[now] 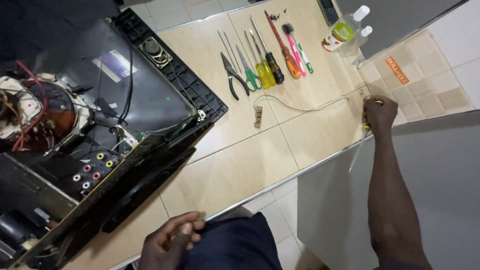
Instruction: Removing the outer plastic casing and unscrewing internal components of a CRT television set.
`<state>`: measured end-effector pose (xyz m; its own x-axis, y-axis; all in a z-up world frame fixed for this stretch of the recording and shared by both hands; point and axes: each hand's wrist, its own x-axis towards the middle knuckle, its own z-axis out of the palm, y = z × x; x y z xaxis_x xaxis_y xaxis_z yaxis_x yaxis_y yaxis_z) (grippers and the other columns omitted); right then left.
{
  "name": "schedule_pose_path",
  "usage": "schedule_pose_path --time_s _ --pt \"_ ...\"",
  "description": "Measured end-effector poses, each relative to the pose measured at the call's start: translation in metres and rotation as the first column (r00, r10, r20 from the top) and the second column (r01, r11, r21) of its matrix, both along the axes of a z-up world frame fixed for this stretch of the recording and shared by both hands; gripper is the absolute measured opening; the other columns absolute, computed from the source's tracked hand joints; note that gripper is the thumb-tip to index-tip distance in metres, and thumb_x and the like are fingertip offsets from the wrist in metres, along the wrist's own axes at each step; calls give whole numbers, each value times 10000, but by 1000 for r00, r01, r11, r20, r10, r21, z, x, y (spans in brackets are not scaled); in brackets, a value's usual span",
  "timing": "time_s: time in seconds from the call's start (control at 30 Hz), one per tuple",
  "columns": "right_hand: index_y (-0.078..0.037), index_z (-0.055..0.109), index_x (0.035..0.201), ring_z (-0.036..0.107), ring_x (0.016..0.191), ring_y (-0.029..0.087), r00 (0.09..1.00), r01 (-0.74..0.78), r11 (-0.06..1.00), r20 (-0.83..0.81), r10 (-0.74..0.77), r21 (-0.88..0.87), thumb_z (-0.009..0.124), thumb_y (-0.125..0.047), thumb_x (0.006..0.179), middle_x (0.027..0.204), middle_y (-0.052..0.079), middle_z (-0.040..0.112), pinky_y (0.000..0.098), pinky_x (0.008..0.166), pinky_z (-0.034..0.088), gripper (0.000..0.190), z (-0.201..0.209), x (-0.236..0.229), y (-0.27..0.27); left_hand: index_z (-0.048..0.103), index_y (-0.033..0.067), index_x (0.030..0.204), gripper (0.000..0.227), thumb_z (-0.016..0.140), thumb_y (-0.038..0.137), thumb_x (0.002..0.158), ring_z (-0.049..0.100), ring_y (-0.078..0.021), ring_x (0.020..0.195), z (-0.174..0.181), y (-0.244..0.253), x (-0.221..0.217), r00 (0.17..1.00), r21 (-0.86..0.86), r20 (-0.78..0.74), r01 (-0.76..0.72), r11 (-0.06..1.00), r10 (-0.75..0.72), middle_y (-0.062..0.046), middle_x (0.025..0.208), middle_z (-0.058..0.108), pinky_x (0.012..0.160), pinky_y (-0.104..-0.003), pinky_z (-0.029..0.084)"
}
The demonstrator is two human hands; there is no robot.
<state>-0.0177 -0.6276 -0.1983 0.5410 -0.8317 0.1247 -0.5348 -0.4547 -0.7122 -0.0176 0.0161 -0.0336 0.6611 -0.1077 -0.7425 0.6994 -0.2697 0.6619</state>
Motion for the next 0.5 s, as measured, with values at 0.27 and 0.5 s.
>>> schedule_pose_path --time_s 0.27,0.5 --pt "-118 498 739 452 484 145 840 100 710 323 -436 697 600 -120 879 619 40 464 269 439 339 173 52 -30 97 844 56 1279 458 634 226 909 787 -276 976 -115 138 -25 987 80 -149 -45 996 56 -174 1149 902 876 -360 552" --pt "-111 505 1424 592 869 104 875 -481 672 352 331 564 588 -194 1020 998 40 608 224 819 475 421 199 -31 284 711 -30 885 423 527 310 1055 631 -188 660 -117 270 -43 833 -250 299 -402 881 465 -137 718 696 612 -296 476"
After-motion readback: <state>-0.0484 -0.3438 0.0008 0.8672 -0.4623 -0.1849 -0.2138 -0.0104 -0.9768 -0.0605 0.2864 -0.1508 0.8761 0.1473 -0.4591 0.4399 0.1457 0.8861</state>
